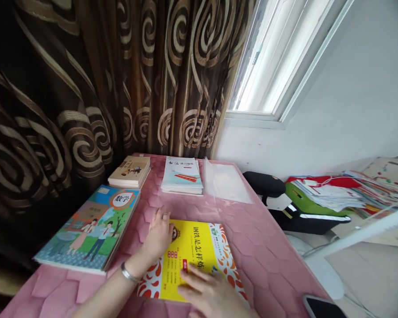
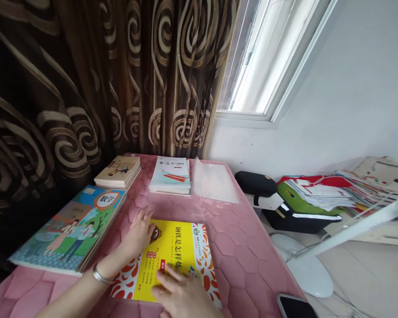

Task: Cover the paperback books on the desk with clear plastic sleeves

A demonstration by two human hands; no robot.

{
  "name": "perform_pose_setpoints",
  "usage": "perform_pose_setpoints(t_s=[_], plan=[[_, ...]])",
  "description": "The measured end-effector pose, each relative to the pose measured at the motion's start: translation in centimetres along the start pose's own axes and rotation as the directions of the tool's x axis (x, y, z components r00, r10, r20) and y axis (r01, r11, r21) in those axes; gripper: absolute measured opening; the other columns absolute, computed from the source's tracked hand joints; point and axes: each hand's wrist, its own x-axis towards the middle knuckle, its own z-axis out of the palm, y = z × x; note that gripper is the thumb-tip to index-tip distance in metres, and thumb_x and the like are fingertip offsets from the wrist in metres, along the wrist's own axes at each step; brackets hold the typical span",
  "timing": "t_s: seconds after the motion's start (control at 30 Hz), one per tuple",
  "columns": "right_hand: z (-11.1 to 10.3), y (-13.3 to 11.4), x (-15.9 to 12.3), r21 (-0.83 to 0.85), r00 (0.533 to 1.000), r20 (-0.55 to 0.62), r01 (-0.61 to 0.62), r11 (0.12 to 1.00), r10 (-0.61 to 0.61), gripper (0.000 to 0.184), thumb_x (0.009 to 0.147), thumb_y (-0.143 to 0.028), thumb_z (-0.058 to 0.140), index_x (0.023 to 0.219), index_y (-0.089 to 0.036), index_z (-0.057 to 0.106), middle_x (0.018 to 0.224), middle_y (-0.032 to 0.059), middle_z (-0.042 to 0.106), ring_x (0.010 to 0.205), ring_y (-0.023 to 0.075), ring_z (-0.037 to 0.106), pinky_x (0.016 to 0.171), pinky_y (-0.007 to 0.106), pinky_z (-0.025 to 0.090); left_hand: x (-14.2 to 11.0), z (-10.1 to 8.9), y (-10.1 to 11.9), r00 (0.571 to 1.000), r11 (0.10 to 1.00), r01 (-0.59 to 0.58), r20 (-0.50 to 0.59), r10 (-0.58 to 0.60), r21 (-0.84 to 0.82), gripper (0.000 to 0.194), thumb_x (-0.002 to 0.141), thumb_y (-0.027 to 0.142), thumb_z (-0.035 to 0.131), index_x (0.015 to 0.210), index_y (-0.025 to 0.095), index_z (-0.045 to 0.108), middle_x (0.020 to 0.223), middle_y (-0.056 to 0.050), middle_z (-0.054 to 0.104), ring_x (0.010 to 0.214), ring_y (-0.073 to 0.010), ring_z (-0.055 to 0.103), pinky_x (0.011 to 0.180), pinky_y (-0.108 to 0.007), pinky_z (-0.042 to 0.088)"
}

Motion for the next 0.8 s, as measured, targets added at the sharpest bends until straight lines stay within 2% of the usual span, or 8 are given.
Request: perform_pose_setpoints(t_s=[0.03, 0.1, 0.17, 0.27, 0.33, 0.43, 0.53, 0.8], plan=[[-1.5, 0.7, 0.0, 0.124, 0.996, 0.067, -0.072, 0.990, 0.064, 0.035, 0.088, -0.036, 0.058, 0.123, -0.032, 0.061, 0.130, -0.0005, 0.064, 0.116, 0.0210, 0.061, 0.093, 0.031, 0.053, -0.9, 0.2, -1.1, 0.999, 0.999, 0.026, -0.038, -0.027, -0.044, 0.043, 0.092, 0.021, 0.036, 0.132, 0.013, 0.049, 0.145, -0.016, 0.045, 0.139, -0.0260, 0.036, 0.113, -0.044, 0.033], [-3.7, 2.9, 0.1, 0.265, 0.950, 0.094, -0.313, 0.912, 0.299, 0.036, 0.092, -0.035, 0.052, 0.127, -0.034, 0.060, 0.132, 0.0000, 0.061, 0.117, 0.0198, 0.060, 0.099, 0.035, 0.050, -2.1, 0.5, -3.0, 0.992, 0.988, 0.065, -0.096, -0.079, -0.140, 0.043, 0.092, 0.021, 0.034, 0.132, 0.010, 0.048, 0.139, -0.018, 0.050, 0.135, -0.0242, 0.043, 0.112, -0.042, 0.036], [-4.4, 5.6, 0.0, 0.336, 0.855, 0.014, -0.493, 0.803, 0.519, 0.035, 0.093, -0.036, 0.046, 0.121, -0.027, 0.064, 0.133, 0.0041, 0.060, 0.122, 0.0210, 0.056, 0.105, 0.038, 0.045, -3.0, 0.5, -4.0, 0.987, 0.972, 0.098, -0.101, -0.122, -0.213, 0.043, 0.092, 0.020, 0.036, 0.131, 0.009, 0.048, 0.135, -0.019, 0.055, 0.131, -0.0230, 0.048, 0.111, -0.040, 0.038], [-2.8, 8.8, -0.6, 0.379, 0.710, -0.104, -0.619, 0.688, 0.697, 0.038, 0.092, -0.038, 0.045, 0.122, -0.024, 0.063, 0.140, 0.0069, 0.053, 0.126, 0.0218, 0.052, 0.107, 0.037, 0.043, -3.7, 0.2, -4.5, 0.985, 0.954, 0.145, -0.049, -0.163, -0.262, 0.044, 0.090, 0.019, 0.039, 0.133, 0.010, 0.047, 0.134, -0.018, 0.057, 0.128, -0.0220, 0.052, 0.109, -0.038, 0.040], [-0.9, 9.8, -1.3, 0.402, 0.682, -0.110, -0.635, 0.660, 0.723, 0.040, 0.090, -0.040, 0.046, 0.123, -0.024, 0.062, 0.144, 0.0066, 0.048, 0.130, 0.0231, 0.048, 0.107, 0.038, 0.043, -4.0, -0.1, -4.5, 0.986, 0.947, 0.154, -0.021, -0.166, -0.283, 0.045, 0.091, 0.021, 0.040, 0.135, 0.012, 0.047, 0.133, -0.016, 0.059, 0.126, -0.0218, 0.054, 0.106, -0.037, 0.042], [1.5, 10.2, -2.0, 0.451, 0.677, -0.128, -0.611, 0.650, 0.725, 0.042, 0.090, -0.043, 0.046, 0.124, -0.025, 0.061, 0.147, 0.0074, 0.044, 0.134, 0.0255, 0.042, 0.108, 0.043, 0.042, -4.1, -0.6, -4.7, 0.989, 0.939, 0.141, 0.013, -0.144, -0.314, 0.046, 0.092, 0.026, 0.041, 0.136, 0.014, 0.047, 0.132, -0.014, 0.061, 0.122, -0.0223, 0.058, 0.104, -0.037, 0.044], [2.6, 10.2, -2.3, 0.476, 0.687, -0.181, -0.565, 0.673, 0.704, 0.040, 0.091, -0.043, 0.046, 0.122, -0.025, 0.062, 0.146, 0.0078, 0.044, 0.136, 0.0265, 0.039, 0.111, 0.046, 0.039, -4.1, -0.7, -5.1, 0.991, 0.941, 0.131, 0.026, -0.130, -0.312, 0.046, 0.092, 0.027, 0.041, 0.135, 0.015, 0.049, 0.133, -0.013, 0.060, 0.122, -0.0224, 0.057, 0.105, -0.036, 0.043], [2.5, 10.3, -2.0, 0.381, 0.739, -0.192, -0.551, 0.742, 0.646, 0.038, 0.093, -0.033, 0.040, 0.126, -0.025, 0.059, 0.144, 0.0083, 0.045, 0.138, 0.0265, 0.035, 0.112, 0.050, 0.035, -4.0, -0.3, -5.3, 0.996, 0.951, 0.070, -0.030, -0.083, -0.301, 0.044, 0.092, 0.026, 0.042, 0.134, 0.019, 0.052, 0.135, -0.010, 0.059, 0.125, -0.0227, 0.056, 0.105, -0.037, 0.043]])
